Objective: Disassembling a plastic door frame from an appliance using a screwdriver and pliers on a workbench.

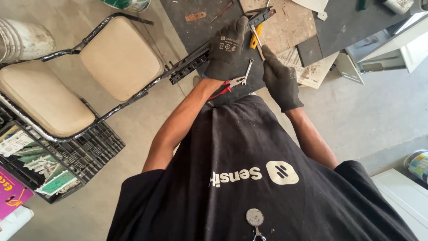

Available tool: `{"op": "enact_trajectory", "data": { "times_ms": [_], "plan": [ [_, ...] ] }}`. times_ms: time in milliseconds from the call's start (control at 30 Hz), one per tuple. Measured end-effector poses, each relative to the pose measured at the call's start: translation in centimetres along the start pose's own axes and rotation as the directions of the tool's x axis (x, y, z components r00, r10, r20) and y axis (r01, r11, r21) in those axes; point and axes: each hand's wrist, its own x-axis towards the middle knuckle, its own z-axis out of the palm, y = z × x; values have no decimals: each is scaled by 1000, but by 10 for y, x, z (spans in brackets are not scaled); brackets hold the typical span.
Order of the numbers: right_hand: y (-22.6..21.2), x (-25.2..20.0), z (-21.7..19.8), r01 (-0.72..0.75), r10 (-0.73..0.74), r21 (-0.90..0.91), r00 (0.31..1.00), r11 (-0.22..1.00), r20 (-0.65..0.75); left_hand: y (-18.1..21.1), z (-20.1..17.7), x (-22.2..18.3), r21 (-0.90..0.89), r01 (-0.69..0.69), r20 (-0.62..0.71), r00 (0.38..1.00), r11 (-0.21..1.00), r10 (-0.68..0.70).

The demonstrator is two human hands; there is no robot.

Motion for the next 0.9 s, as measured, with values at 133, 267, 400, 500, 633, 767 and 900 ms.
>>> {"op": "enact_trajectory", "data": {
  "times_ms": [133,267,400,500,633,767,900],
  "plan": [
    [2,-3,1,34,-34,-8,999,999,-10,4,25,-15,31,-17,-13,1000,999,18],
    [-8,-6,-9,-26,27,-32,999,999,39,9,22,-20,-44,22,74,997,999,-18],
    [-23,-9,-14,-97,104,-70,989,993,109,8,0,-13,-73,20,55,998,997,-16],
    [-21,-11,-15,-109,112,-29,988,994,106,7,-2,-12,-132,53,140,990,990,-35],
    [-16,-11,-13,-61,66,-57,994,996,86,7,0,-16,-156,45,151,988,987,-21],
    [-13,-9,-11,-38,43,-74,997,997,62,6,10,-17,-85,34,122,992,996,-23],
    [-10,-9,-5,-15,16,-33,1000,999,20,5,23,-18,-180,32,107,994,983,-13]
  ]
}}
